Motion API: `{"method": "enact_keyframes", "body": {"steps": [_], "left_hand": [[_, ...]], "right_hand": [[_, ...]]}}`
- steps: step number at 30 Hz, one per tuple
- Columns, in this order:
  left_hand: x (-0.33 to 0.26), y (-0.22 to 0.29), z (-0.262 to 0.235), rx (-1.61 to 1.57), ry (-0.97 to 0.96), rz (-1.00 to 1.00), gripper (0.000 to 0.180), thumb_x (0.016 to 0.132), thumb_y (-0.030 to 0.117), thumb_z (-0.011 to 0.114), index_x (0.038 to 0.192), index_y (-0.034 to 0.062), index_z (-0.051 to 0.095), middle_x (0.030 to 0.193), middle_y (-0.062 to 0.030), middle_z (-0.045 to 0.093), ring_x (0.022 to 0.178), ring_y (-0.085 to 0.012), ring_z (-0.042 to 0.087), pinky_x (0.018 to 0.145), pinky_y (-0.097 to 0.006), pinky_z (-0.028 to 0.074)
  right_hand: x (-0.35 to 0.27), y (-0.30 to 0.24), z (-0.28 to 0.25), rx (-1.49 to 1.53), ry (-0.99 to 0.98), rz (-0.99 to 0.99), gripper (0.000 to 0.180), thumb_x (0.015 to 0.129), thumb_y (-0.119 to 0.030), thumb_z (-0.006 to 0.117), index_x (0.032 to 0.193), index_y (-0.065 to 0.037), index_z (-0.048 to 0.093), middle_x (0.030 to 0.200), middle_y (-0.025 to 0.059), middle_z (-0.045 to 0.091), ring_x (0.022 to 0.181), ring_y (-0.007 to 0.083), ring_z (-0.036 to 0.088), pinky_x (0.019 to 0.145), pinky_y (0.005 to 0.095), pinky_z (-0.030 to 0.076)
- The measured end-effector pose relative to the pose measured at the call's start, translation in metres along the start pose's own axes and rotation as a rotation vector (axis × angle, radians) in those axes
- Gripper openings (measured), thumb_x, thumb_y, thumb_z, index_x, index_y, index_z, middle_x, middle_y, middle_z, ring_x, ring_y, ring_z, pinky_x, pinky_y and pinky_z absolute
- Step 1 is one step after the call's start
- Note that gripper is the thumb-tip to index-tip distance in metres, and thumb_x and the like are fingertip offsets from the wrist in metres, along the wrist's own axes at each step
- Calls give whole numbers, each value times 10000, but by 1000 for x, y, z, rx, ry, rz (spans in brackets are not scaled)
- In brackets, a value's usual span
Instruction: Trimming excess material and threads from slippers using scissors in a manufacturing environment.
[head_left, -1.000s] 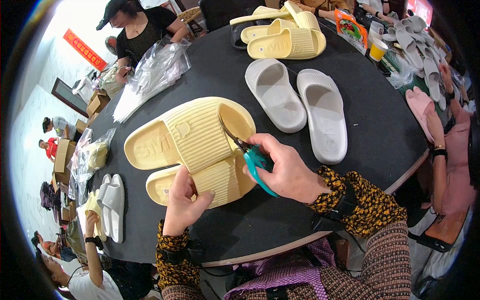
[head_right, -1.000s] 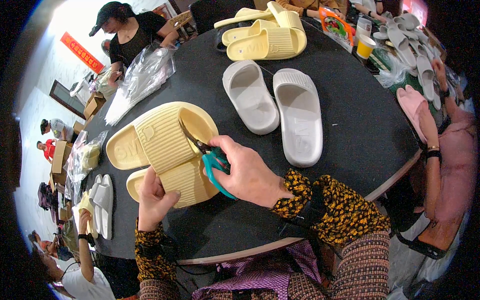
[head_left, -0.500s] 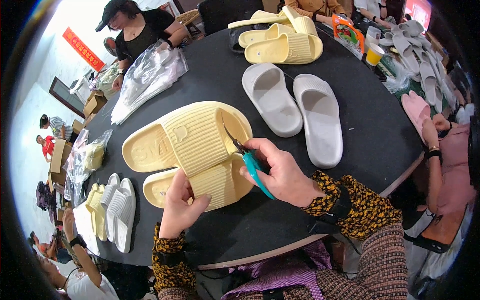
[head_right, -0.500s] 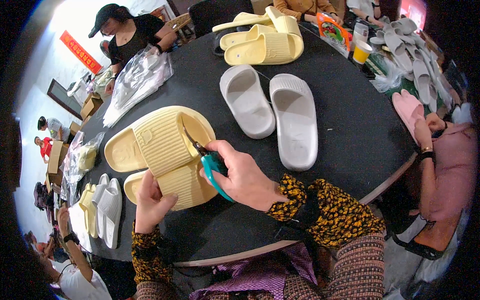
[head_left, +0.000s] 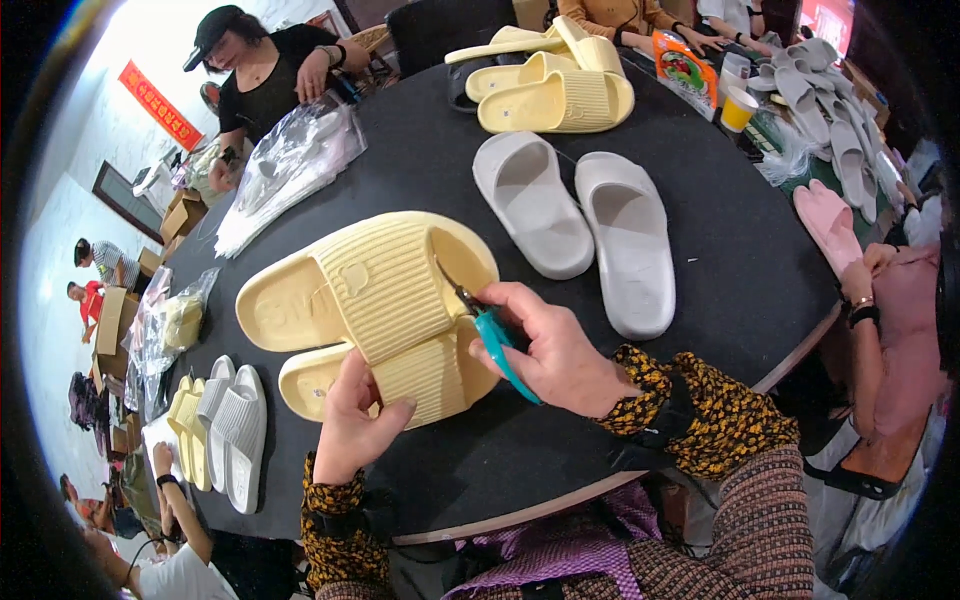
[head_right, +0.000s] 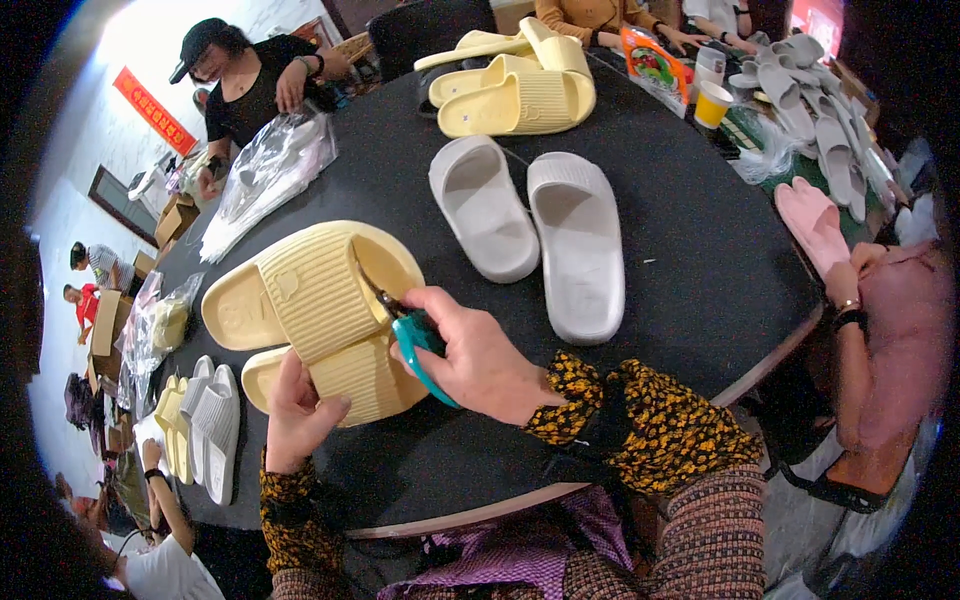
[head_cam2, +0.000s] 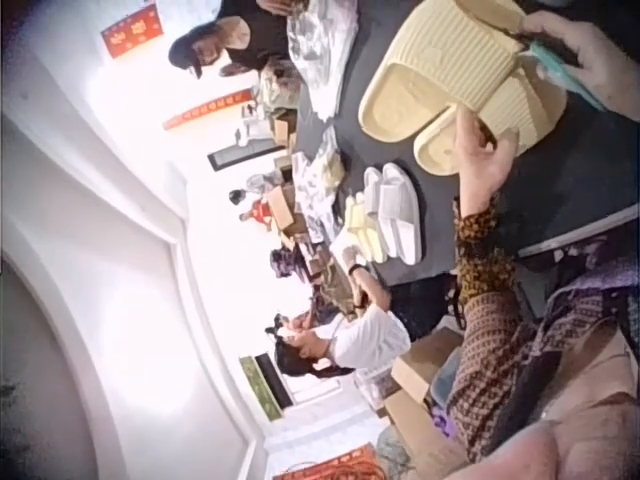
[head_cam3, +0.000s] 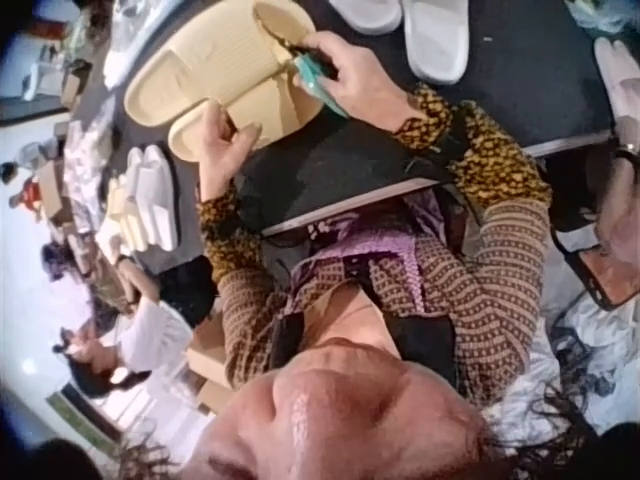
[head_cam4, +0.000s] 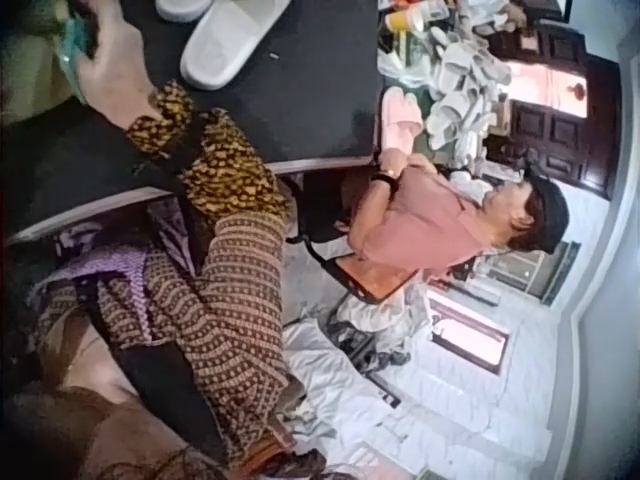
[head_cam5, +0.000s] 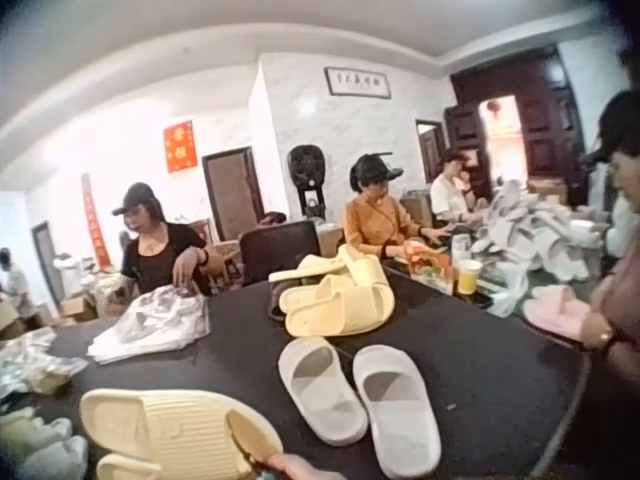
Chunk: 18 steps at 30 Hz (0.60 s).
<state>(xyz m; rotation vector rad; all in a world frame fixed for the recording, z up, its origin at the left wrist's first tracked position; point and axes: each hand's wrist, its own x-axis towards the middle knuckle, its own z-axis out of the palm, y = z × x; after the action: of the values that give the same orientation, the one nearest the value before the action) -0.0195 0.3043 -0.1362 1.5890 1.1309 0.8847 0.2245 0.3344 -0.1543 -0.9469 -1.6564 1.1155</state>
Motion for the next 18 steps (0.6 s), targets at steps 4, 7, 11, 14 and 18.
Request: {"method": "enact_keyframes", "body": {"steps": [4, 7, 11, 14, 18], "left_hand": [[2, -6, -1, -57, 77, 73, 691, 771, -130, 544, 1399, -15, 279, 1269, -148, 533, 1178, -217, 537, 965, -319, 447], [3, 0, -5, -90, 145, -77, 666, 738, -142, 530, 1360, -26, 321, 1189, -160, 569, 1090, -200, 580, 898, -295, 477], [9, 6, -2, -188, 143, -117, 649, 734, -111, 545, 1347, -33, 343, 1150, -159, 593, 1041, -189, 602, 866, -278, 487], [19, 8, 8, -290, 135, -135, 638, 732, -82, 556, 1338, -36, 363, 1138, -152, 608, 999, -181, 616, 832, -265, 491], [32, 11, 19, -408, 128, -46, 595, 744, -79, 564, 1313, -31, 395, 1147, -151, 613, 1030, -200, 607, 869, -293, 483]], "right_hand": [[-1, 0, 4, 67, 20, -16, 419, 874, -147, 672, 1213, 12, 483, 858, 42, 593, 766, 68, 545, 702, 241, 478], [0, 4, 7, 100, 16, -33, 442, 864, -139, 683, 1226, 11, 478, 877, 35, 596, 789, 63, 540, 712, 236, 474], [-5, 4, 5, 176, 35, -61, 441, 856, -91, 664, 1238, 7, 465, 885, 32, 603, 808, 61, 558, 721, 233, 476], [-11, -3, 2, 308, 37, -74, 456, 850, -64, 657, 1252, 5, 452, 900, 25, 606, 816, 58, 569, 734, 228, 477], [-16, -16, -3, 295, -45, -122, 482, 855, -36, 642, 1289, -11, 434, 944, 33, 605, 843, 63, 585, 756, 220, 480]]}}
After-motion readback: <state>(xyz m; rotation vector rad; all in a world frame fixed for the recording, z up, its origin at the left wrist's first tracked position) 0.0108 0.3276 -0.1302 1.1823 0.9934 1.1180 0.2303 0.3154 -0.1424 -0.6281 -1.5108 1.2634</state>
